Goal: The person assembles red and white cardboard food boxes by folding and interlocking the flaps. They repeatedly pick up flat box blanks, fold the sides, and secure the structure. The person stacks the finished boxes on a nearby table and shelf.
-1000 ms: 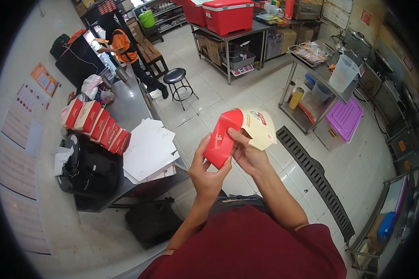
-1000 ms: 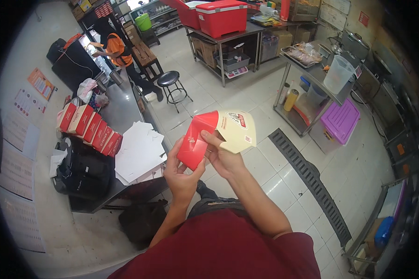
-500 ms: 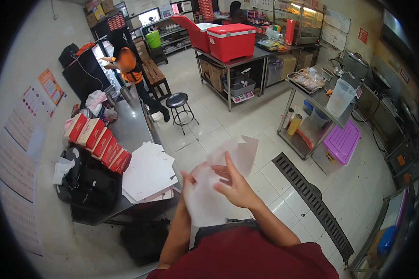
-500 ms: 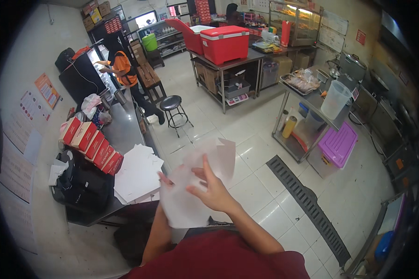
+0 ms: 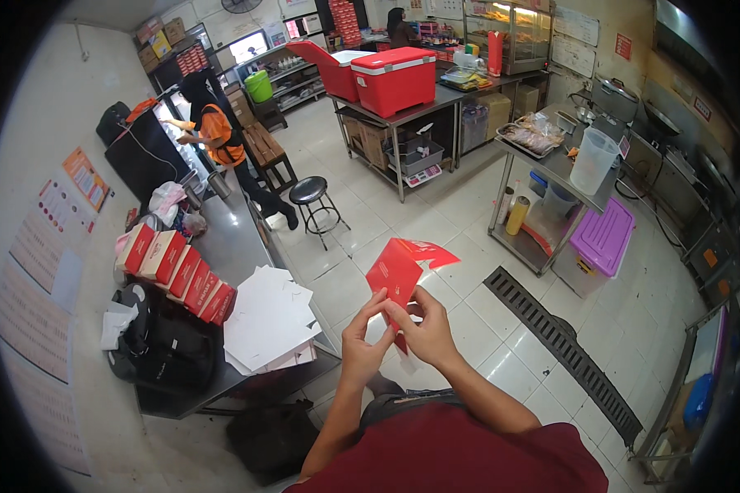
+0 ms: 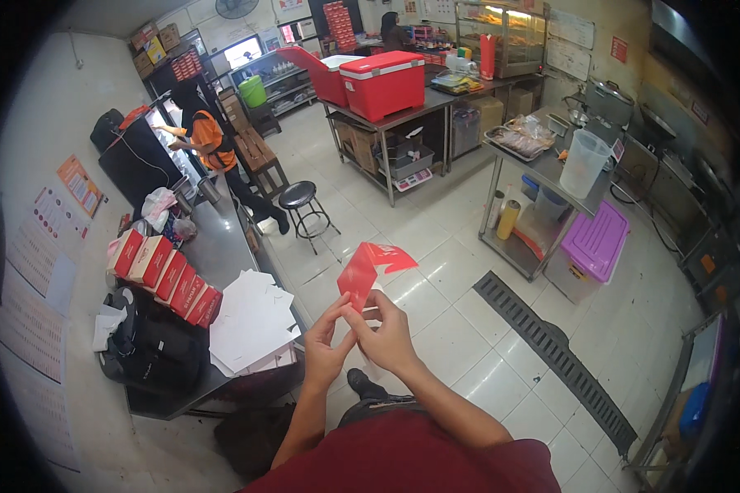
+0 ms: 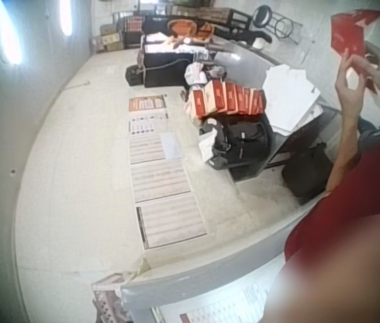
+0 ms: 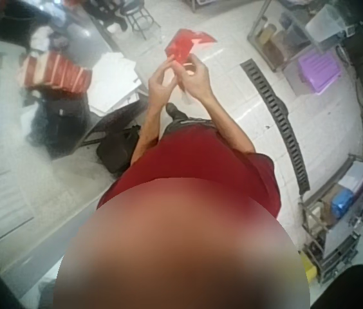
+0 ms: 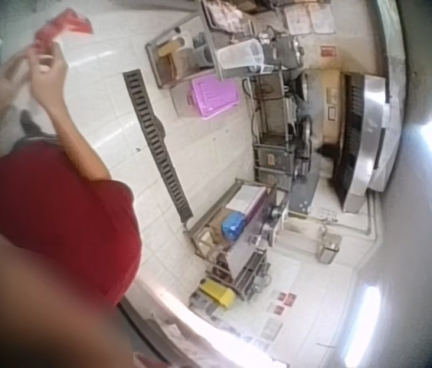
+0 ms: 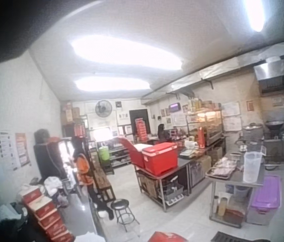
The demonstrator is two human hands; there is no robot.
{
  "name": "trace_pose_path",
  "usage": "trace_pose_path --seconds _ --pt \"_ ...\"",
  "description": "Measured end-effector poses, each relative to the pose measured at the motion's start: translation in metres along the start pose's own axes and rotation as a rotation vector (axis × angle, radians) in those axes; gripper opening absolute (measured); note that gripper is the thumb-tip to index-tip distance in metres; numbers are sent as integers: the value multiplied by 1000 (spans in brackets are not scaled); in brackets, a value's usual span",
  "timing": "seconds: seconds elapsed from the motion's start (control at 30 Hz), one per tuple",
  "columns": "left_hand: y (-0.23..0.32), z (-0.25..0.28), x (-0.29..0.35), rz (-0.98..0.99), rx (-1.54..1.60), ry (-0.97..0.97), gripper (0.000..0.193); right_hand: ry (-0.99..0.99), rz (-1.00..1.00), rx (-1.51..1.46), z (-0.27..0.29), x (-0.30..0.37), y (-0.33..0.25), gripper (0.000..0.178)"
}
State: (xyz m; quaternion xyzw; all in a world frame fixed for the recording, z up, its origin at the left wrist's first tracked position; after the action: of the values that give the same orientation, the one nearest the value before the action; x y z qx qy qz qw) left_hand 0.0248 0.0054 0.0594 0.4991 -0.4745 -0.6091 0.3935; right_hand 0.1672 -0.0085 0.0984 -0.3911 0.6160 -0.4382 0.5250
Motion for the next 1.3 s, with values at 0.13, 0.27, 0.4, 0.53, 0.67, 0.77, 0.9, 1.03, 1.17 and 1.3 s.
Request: trace_pose_path --seconds 0.13,0.27,0.4,0.53,0.67,0.77,0.9,1.03,1.17,1.3 --pt "4 -1 -2 1 -4 -100 55 -5 -14 27 13 -2 8 25" --pt "6 15 -2 185 292 -246 57 -152 -116 -160 35 -8 21 21" --pt "-12 22 -1 333 759 -443 55 -135 -168 -513 28 0 26 18" --pt "-4 0 2 271 773 -197 48 -12 -134 -414 7 20 36 20" --pt "-14 -23 10 158 638 293 36 95 -91 -615 -22 33 36 24" --pt "-17 -24 14 184 654 338 36 -7 56 -399 -25 33 16 24" --pt "-12 -24 16 165 739 322 39 -71 -158 -234 -20 26 -5 28" --pt "24 -24 16 160 760 278 42 -52 -96 -627 -21 24 10 29" --pt "22 -21 17 80 668 371 42 7 -41 -621 -31 22 1 23" --pt "18 -17 24 -12 475 527 40 -26 95 -264 -35 24 -17 17"
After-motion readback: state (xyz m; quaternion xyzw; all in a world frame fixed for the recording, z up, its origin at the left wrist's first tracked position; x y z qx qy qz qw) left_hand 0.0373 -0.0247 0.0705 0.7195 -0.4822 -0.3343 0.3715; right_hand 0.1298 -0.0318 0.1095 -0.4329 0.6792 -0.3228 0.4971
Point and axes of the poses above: each hand's wrist, its own x-axis away from the middle knuckle, its own z-axis out of the back of the hand, y = z × x, the point moved 3 cm from there along -x, towards the middle knuckle, and after that the axes turned 7 degrees about z, right-handed, at the moved point
